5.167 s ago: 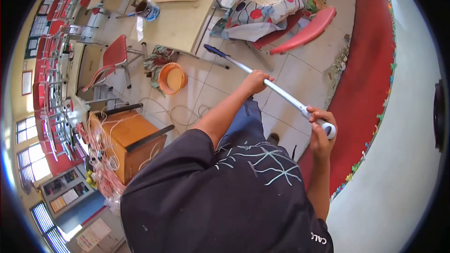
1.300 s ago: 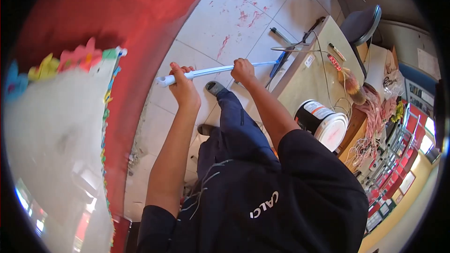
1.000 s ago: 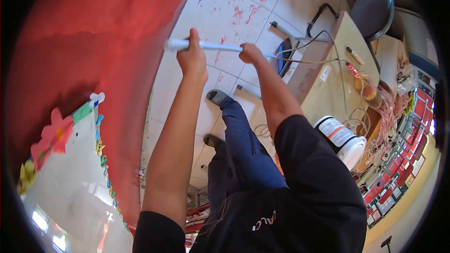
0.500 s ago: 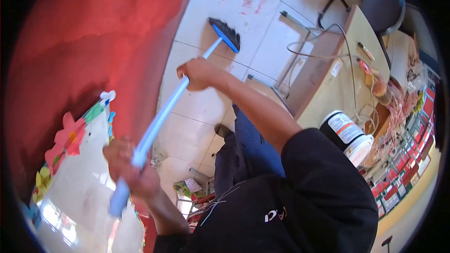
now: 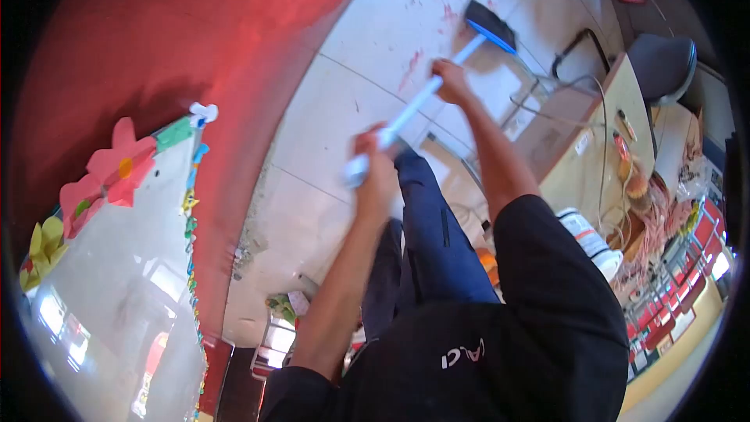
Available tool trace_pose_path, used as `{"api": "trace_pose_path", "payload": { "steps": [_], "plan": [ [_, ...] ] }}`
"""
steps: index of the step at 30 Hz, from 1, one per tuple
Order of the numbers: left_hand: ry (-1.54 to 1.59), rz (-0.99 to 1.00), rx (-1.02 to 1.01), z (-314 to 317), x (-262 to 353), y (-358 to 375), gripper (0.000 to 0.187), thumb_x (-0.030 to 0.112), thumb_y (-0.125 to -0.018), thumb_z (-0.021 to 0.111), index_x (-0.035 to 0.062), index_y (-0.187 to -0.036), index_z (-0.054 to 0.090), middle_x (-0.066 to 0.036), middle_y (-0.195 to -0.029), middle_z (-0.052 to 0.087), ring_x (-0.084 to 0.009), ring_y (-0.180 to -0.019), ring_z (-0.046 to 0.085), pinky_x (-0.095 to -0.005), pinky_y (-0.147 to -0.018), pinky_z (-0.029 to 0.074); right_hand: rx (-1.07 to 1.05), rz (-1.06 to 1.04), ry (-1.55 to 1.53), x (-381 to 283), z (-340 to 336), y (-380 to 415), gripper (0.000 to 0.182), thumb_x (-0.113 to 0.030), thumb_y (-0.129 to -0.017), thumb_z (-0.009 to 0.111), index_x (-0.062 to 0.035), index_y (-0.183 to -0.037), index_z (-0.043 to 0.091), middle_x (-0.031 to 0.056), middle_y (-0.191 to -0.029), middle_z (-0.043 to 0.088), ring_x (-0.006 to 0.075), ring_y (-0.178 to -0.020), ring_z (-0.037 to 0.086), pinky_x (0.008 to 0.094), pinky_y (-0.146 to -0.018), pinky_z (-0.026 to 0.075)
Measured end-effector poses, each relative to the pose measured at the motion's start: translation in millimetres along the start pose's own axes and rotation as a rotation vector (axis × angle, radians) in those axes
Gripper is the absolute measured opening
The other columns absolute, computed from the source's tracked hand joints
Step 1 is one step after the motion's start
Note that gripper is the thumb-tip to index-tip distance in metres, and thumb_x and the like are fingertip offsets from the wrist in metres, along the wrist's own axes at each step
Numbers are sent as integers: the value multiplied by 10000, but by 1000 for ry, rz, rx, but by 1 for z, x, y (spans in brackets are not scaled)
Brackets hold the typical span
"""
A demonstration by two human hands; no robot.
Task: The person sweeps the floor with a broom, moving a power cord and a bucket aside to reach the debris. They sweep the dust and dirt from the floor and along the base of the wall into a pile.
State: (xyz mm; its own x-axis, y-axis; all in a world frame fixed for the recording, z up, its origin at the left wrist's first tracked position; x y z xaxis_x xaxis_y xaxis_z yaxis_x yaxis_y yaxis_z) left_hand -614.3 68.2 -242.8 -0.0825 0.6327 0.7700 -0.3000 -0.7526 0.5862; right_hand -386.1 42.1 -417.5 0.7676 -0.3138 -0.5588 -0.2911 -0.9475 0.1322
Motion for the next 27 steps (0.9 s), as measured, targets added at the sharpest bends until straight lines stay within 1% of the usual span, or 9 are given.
{"api": "trace_pose_path", "payload": {
  "steps": [3, 6, 9, 13, 15, 16, 19, 24, 27],
  "plan": [
    [-295, 275, 78, -54, 111, 57, 452, 417, -903, 446, -9, -1049, 479, -145, -1103, 530, -196, -1038, 487, -344, -926, 352, 271, 192, -665, -114, 49, 11, 137, -171, -623, 641, -106, -614, 521, 84, -672, 552, 288, -654, 545, 404, -567, 398],
    [-505, 496, -79, -55, 204, 127, 360, 445, -876, 459, 90, -820, 456, -95, -865, 514, -257, -933, 500, -455, -937, 335, -8, 38, -629, -252, 22, 20, 152, -212, -722, 590, -122, -615, 528, 54, -675, 557, 269, -741, 547, 429, -639, 365],
    [-494, 579, -209, -33, 258, 171, 334, 400, -868, 458, 135, -677, 386, -1, -662, 361, -188, -742, 418, -433, -892, 343, -50, -6, -523, -308, -43, 30, 146, -199, -738, 577, -119, -621, 543, 52, -691, 572, 275, -751, 552, 429, -637, 387],
    [-70, 509, -246, -28, 261, 128, 339, 310, -844, 485, 160, -588, 320, 44, -625, 347, -142, -681, 352, -371, -845, 319, 183, 159, -418, -256, -83, 44, 113, -179, -726, 583, -95, -650, 580, 81, -722, 590, 285, -768, 561, 419, -640, 427],
    [206, 360, -332, -21, 208, 68, 290, 250, -839, 494, 125, -598, 393, 3, -650, 422, -172, -742, 430, -422, -925, 324, 235, 452, -370, -179, -90, 54, 104, -164, -714, 584, -68, -676, 597, 120, -729, 589, 308, -759, 556, 419, -647, 436],
    [84, 271, -155, -5, 179, 40, 267, 235, -869, 480, 78, -655, 450, -51, -720, 482, -220, -852, 482, -441, -964, 320, 297, 491, -314, -135, -84, 60, 119, -159, -726, 581, -49, -684, 594, 150, -731, 585, 330, -750, 550, 436, -657, 443],
    [236, 30, -210, 50, 79, -31, 228, 230, -919, 486, 61, -767, 463, -54, -797, 489, -184, -906, 489, -393, -928, 340, 203, 486, -47, 0, -52, 61, 133, -169, -735, 588, -43, -697, 601, 176, -739, 584, 345, -755, 547, 447, -655, 450],
    [-134, 303, -177, 83, 128, 0, 216, 214, -912, 501, 51, -777, 460, -72, -853, 512, -187, -902, 502, -349, -884, 378, 417, 322, -239, -18, -63, -10, 179, -185, -741, 561, -45, -630, 545, 181, -688, 568, 387, -709, 537, 464, -615, 415],
    [-439, 576, -301, 86, 175, 47, 227, 229, -895, 523, 63, -758, 450, -67, -852, 504, -194, -884, 503, -349, -857, 398, 282, 63, -373, -86, -81, -47, 151, -155, -729, 564, -44, -634, 528, 168, -689, 557, 365, -734, 539, 440, -646, 418]
  ]
}}
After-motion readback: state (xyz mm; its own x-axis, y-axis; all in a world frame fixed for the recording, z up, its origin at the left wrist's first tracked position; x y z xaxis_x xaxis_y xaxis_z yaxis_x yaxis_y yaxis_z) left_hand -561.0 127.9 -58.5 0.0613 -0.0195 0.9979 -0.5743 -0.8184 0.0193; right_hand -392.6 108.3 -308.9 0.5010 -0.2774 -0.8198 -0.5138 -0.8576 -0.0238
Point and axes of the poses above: each hand's wrist, its own y-axis away from the middle knuckle, its own z-axis out of the palm, x = y × z, the point moved 10 cm from there along -y, towards the middle knuckle
